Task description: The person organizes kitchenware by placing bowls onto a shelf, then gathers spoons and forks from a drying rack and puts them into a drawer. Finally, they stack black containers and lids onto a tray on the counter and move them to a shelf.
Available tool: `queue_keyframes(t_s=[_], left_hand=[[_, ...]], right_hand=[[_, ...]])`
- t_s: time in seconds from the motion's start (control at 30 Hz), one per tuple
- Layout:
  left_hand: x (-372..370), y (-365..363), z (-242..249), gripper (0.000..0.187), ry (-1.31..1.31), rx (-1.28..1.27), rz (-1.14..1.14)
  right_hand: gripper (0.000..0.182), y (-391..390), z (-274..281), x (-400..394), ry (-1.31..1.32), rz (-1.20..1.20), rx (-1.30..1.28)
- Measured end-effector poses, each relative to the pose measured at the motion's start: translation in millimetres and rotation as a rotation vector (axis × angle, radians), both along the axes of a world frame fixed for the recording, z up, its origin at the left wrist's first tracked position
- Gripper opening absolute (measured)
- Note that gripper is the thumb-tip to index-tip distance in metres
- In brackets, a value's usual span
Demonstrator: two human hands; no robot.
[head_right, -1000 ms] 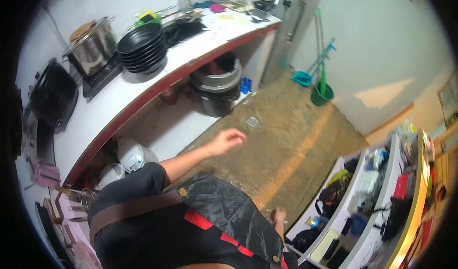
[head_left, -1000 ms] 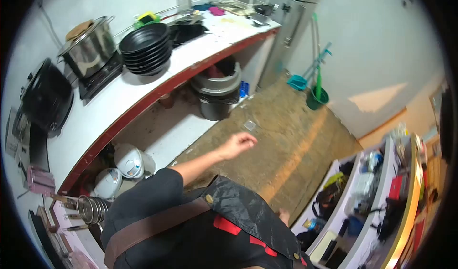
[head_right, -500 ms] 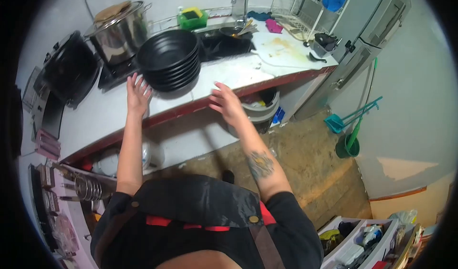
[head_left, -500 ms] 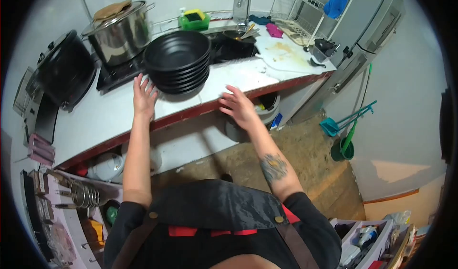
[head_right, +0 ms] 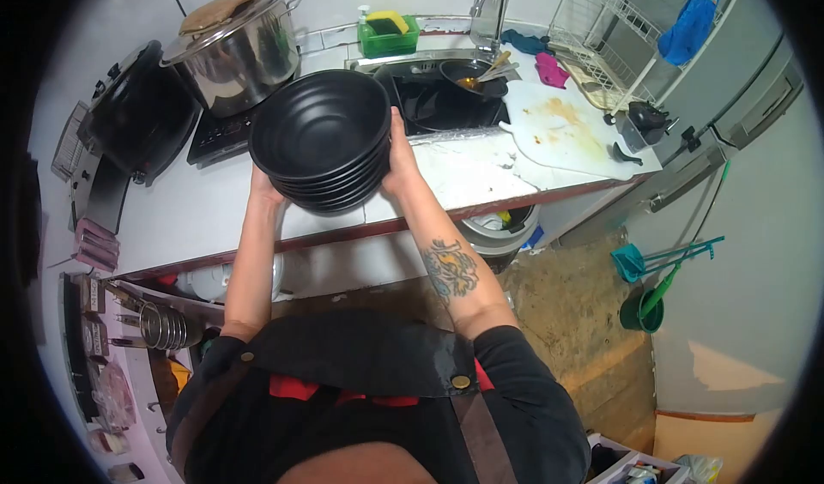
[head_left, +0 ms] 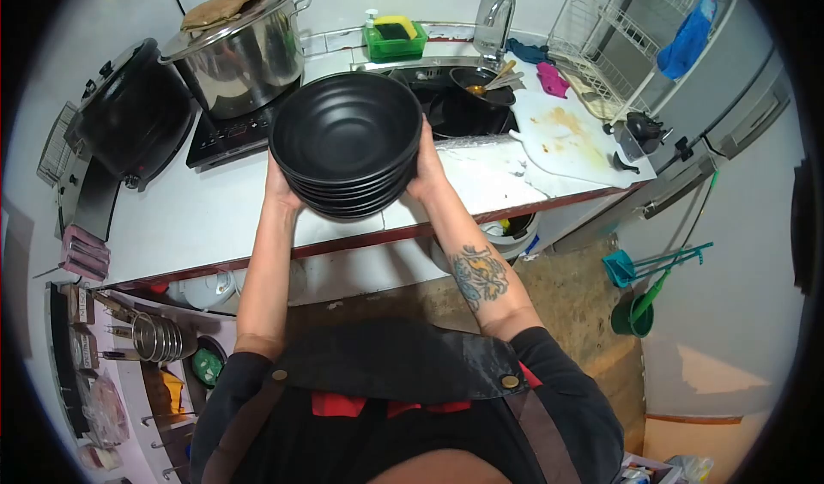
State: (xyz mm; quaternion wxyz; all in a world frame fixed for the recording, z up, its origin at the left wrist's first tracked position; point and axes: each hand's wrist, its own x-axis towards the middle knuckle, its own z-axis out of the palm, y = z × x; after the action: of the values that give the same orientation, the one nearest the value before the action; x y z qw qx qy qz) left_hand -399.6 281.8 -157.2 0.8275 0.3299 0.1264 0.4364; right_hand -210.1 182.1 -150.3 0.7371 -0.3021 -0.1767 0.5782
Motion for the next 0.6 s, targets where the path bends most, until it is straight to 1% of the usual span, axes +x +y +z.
queue_keyframes(t_s=[0.1, 0.17, 0.23, 0.27, 0.3, 0.37, 0.4, 0.43, 0.5, 0.53, 0.57, 0.6], left_hand=[[-1.1, -3.0, -8.2, 0.052, 0.007, 0.000, -0.041], [1.4, -12.0, -6.1, 0.052, 0.026, -0.061, -0.008], [1.6, -18.5, -5.6, 0.048, -0.008, -0.117, -0.093], [0.9, -21.6, -5.7, 0.047, 0.001, -0.111, -0.124], [0.3, -25.9, -5.1, 0.045, 0.012, -0.103, -0.157], [2.1, -38.0, -2.8, 0.045, 0.137, 0.156, -0.173], [2.4, -40.0, -6.3, 0.042, 0.154, 0.254, -0.257], [5.0, -45.7, -8.5, 0.042, 0.167, 0.287, -0.313], [19.0, -64.1, -11.7, 0.042, 0.164, 0.275, -0.437], [30.8, -77.2, -12.6, 0.042, 0.160, 0.254, -0.508], [37.3, -91.9, -14.9, 0.042, 0.158, 0.238, -0.580], [45.1, -108.7, -18.0, 0.042, 0.165, 0.226, -0.663]], right_hand=[[0.063, -17.3, 0.8, -4.9, 0.027, -0.063, -0.020], [0.062, -36.2, 7.6, -11.5, 0.045, -0.139, -0.052], [0.060, -60.3, 18.4, -20.8, 0.025, -0.189, -0.059], [0.056, -68.6, 14.0, -21.6, 0.055, -0.228, -0.044], [0.056, -81.6, 18.0, -27.2, 0.059, -0.285, -0.041], [0.052, -109.5, 27.0, -40.9, 0.033, -0.444, -0.015], [0.048, -123.7, 25.5, -44.8, 0.047, -0.491, 0.075], [0.050, -141.3, 19.8, -48.0, 0.006, -0.505, 0.129], [0.055, -183.4, 19.6, -63.3, 0.014, -0.609, 0.130], [0.060, -205.9, 16.4, -72.7, 0.050, -0.659, 0.156], [0.063, -227.8, 17.0, -84.6, 0.023, -0.735, 0.170], [0.060, -248.2, 3.5, -91.7, 0.022, -0.839, 0.148]])
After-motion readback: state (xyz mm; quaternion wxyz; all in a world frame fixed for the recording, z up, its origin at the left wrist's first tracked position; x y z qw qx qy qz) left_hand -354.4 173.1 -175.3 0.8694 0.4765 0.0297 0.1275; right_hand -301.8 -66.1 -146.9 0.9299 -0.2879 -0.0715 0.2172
